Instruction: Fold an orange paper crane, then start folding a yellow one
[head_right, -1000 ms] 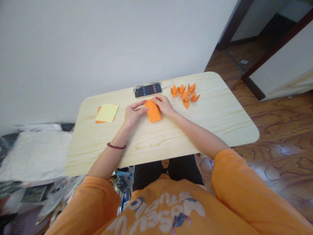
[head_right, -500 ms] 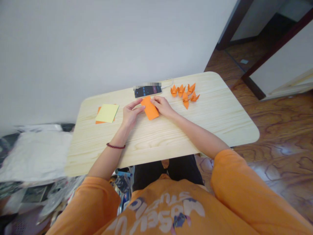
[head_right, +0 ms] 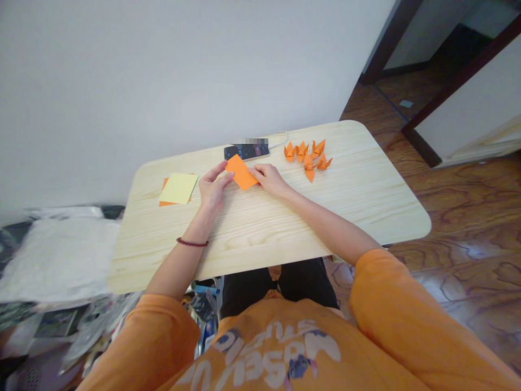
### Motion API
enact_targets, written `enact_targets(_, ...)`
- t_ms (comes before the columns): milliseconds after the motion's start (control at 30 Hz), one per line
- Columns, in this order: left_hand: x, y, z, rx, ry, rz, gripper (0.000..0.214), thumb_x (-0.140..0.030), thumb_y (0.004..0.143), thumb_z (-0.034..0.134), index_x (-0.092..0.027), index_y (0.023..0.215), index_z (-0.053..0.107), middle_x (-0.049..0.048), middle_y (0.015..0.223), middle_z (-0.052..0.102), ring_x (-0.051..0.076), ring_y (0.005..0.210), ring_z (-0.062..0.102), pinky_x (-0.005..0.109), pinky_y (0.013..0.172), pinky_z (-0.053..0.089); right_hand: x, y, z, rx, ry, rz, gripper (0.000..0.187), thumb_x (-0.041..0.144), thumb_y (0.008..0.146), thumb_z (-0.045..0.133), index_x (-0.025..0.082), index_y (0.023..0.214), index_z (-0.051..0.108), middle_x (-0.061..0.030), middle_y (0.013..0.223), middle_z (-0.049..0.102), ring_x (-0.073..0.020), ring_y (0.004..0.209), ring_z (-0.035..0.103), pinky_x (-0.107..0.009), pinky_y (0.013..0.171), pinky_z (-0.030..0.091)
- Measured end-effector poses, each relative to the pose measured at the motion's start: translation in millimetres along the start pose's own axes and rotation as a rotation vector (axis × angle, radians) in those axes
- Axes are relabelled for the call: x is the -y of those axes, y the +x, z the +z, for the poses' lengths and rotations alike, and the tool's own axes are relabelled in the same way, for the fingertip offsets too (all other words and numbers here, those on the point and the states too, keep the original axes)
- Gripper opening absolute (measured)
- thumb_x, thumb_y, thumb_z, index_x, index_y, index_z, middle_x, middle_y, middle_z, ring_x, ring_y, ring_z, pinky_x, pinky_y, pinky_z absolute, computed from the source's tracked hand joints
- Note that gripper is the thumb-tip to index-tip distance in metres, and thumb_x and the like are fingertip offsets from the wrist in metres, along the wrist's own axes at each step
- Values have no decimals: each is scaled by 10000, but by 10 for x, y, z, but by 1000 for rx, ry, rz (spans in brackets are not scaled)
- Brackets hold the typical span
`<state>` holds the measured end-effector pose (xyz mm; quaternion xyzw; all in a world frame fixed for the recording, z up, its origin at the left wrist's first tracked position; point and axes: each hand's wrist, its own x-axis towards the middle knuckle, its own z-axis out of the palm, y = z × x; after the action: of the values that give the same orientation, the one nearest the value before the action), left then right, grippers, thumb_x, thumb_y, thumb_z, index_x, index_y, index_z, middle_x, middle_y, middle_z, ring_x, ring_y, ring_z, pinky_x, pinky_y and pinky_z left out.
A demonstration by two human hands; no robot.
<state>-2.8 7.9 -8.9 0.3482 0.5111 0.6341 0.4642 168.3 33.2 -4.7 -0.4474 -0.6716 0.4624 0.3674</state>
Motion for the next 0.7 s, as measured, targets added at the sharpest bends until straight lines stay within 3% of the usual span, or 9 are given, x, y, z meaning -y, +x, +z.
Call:
enact_targets(167, 23, 10, 2, -13, -27, -2, 426, -173, 575, 829, -175, 987, 722, 89, 1165, 695, 251, 1065, 661, 392, 923, 562, 37, -23, 7, -38, -54, 14, 521, 519, 873, 507, 186, 479, 432, 31, 405, 398, -82, 420, 357, -259, 466, 222)
enact_targets(367, 70, 58, -36, -70, -50, 12, 444, -165, 585, 823, -178, 1014, 710, 89, 1169, 690, 238, 1067, 657, 389, 953, 538, 15, -21, 4, 62, 64, -53, 479, 591, 835, 542, 193, 586, 441, 41, 468, 466, -80, 436, 394, -235, 472, 278)
enact_targets(533, 81, 83, -62, -71, -25, 26, 467, -190, 594, 822, -184, 1044, 696, 99, 1184, 675, 235, 1046, 663, 373, 926, 548, -22, -3, -33, 35, 21, -39, 533, 611, 834, 531, 190, 525, 425, 27, 435, 451, -79, 443, 384, -234, 468, 275)
enact_targets(700, 77, 42, -45, -24, 5, 71, 607, -223, 581, 832, -236, 1158, 645, 65, 1127, 692, 201, 938, 690, 327, 851, 566, -17, 16, -11, -9, 246, 26, 425, 580, 704, 681, 201, 744, 491, 44, 594, 537, -70, 448, 383, -217, 403, 249)
